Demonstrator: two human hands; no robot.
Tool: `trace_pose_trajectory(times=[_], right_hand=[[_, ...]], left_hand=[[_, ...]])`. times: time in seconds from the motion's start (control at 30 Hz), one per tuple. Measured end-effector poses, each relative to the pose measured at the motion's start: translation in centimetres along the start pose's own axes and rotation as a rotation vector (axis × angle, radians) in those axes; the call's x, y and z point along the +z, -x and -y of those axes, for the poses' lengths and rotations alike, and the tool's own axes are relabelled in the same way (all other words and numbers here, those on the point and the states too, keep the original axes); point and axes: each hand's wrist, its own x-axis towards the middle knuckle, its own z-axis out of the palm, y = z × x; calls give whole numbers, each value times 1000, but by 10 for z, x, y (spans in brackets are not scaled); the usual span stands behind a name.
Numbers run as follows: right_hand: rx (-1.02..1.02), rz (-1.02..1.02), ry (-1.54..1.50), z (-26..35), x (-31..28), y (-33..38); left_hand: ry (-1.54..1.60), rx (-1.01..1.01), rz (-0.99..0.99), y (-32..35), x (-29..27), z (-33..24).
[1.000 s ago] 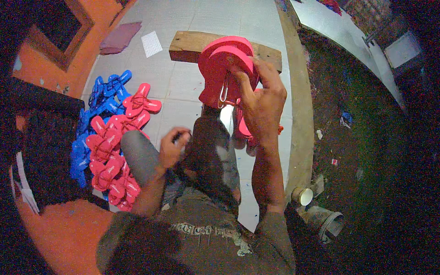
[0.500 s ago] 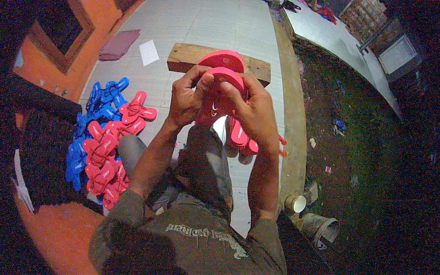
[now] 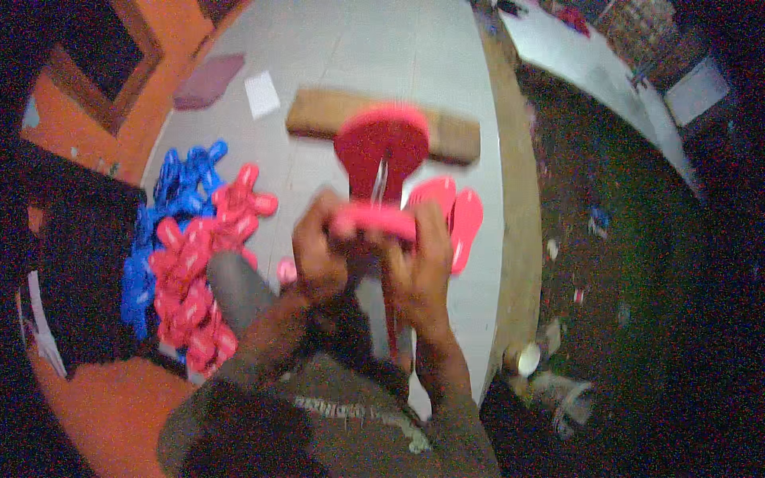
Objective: The person assembles flip-flops by hand using a wooden jig, pulling rubber straps through holes in the soles and stacking the finished items.
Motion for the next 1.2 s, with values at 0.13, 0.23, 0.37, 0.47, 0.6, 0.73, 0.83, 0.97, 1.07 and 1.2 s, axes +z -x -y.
trace_pose_trajectory(times=[0.13, 0.23, 0.37, 0.47, 0.6, 0.73, 0.83, 0.97, 1.07, 1.2], right_hand=[[-25, 94, -136, 8, -14, -14], [18, 87, -102, 3, -11, -16], [97, -32, -60, 4, 2, 7], [-144, -24, 102, 2, -2, 30], [143, 461, -37, -21, 5, 76], [-110, 131, 9, -15, -14, 62], [-59, -10, -119, -10, -7, 66], [-132, -146, -227, -33, -7, 59], [62, -136, -353, -43, -6, 70], [197, -163, -574, -75, 8, 91]], left_hand=[[45, 229, 59, -17, 4, 8], [44, 197, 71, -21, 1, 12], [196, -95, -48, -7, 9, 2], [55, -30, 65, 4, -5, -16], [-242, -123, 123, 87, -48, 7], [-299, 208, -134, 84, -26, 2], [-221, -322, 117, 101, -15, -9], [359, -1015, 358, 122, -18, 12], [626, -947, 634, 126, -45, 47], [1369, -639, 146, 109, -63, 91]])
